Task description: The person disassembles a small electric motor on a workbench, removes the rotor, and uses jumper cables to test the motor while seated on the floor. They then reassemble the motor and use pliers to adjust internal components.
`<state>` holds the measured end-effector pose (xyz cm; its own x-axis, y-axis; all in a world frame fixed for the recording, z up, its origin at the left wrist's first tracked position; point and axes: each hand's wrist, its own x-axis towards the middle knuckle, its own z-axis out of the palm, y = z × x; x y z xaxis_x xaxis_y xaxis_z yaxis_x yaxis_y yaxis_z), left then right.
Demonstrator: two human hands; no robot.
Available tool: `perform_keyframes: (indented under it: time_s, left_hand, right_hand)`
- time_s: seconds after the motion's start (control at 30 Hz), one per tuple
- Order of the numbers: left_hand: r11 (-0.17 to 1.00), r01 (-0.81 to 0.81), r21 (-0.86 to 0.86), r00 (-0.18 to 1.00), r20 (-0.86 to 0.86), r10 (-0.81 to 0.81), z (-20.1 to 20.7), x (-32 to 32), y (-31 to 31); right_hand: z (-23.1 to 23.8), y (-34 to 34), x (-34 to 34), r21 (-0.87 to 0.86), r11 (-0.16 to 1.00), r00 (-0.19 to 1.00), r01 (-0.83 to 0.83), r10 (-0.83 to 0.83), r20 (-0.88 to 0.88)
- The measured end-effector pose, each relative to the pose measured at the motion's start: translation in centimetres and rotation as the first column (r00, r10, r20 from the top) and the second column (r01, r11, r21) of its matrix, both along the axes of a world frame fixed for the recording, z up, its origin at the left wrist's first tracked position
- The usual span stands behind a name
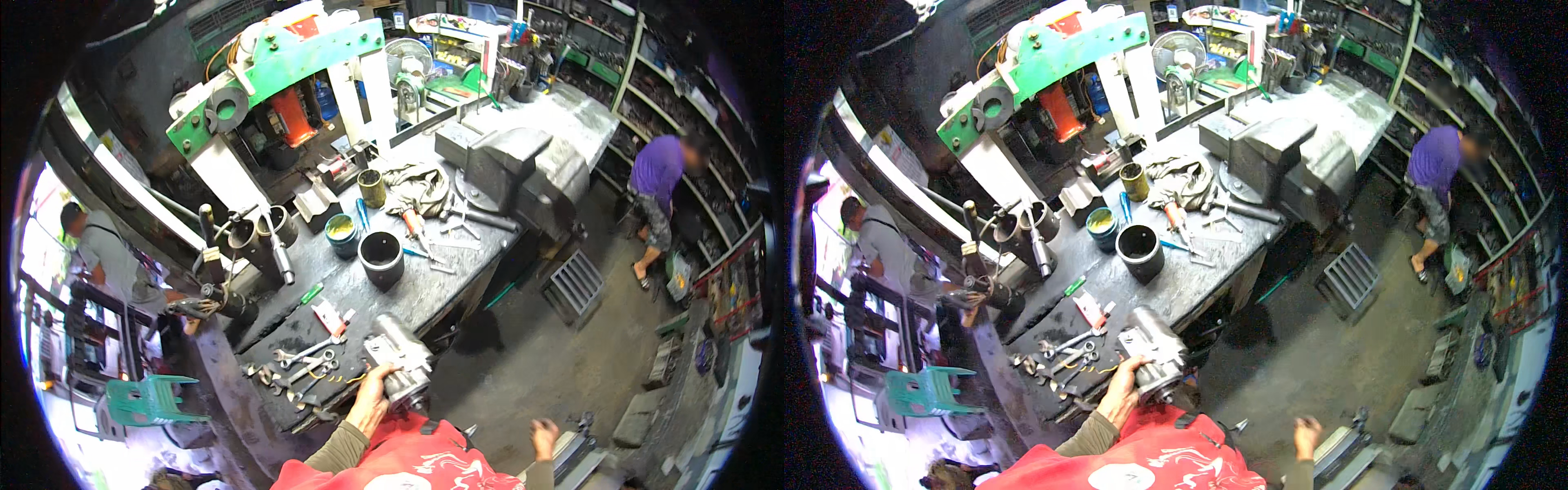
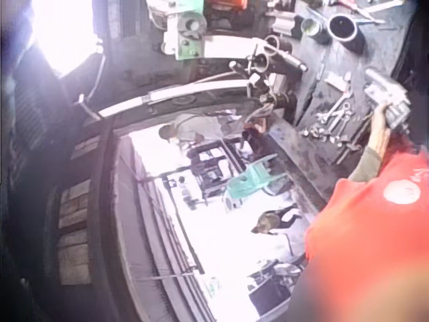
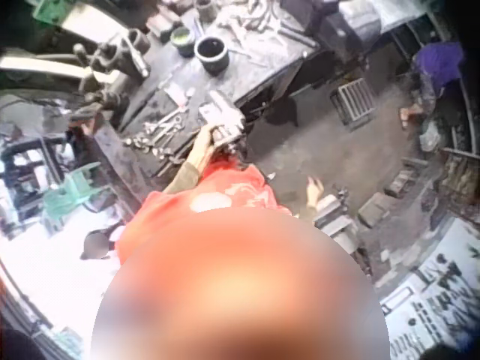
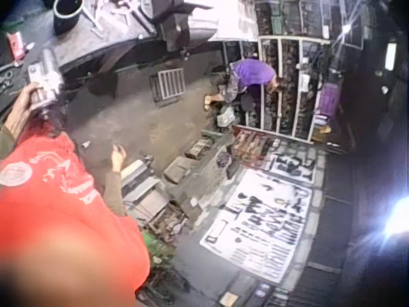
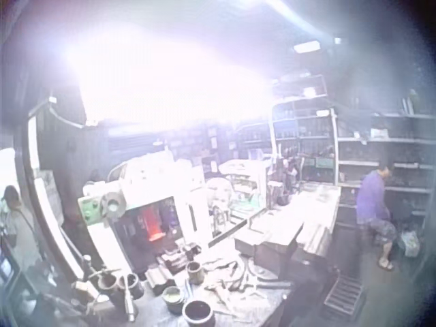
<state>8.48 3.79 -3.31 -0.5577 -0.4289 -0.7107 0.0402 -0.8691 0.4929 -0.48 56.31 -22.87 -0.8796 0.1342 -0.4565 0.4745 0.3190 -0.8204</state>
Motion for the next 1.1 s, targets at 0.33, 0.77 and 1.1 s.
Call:
perform_keyframes:
  time_s: [0.33,0.77,1.1]
  left_hand:
    - [0.963,-0.27,-0.012,0.962,-0.046,0.269,0.7,-5.9,-6.0]
    - [0.81,-0.505,-0.298,0.832,0.085,0.549,-1.0,-11.0,-3.4]
    - [0.793,-0.504,-0.341,0.787,0.196,0.585,-1.1,-11.5,-2.9]
  right_hand:
    - [22.7,-35.3,-24.0,0.319,0.712,0.637,-0.626,0.702,-0.318]
    - [22.3,-50.1,-45.1,0.174,0.463,0.397,-0.869,0.863,-0.313]
    - [26.8,-55.0,-44.6,0.299,0.373,0.192,-0.878,0.848,-0.495]
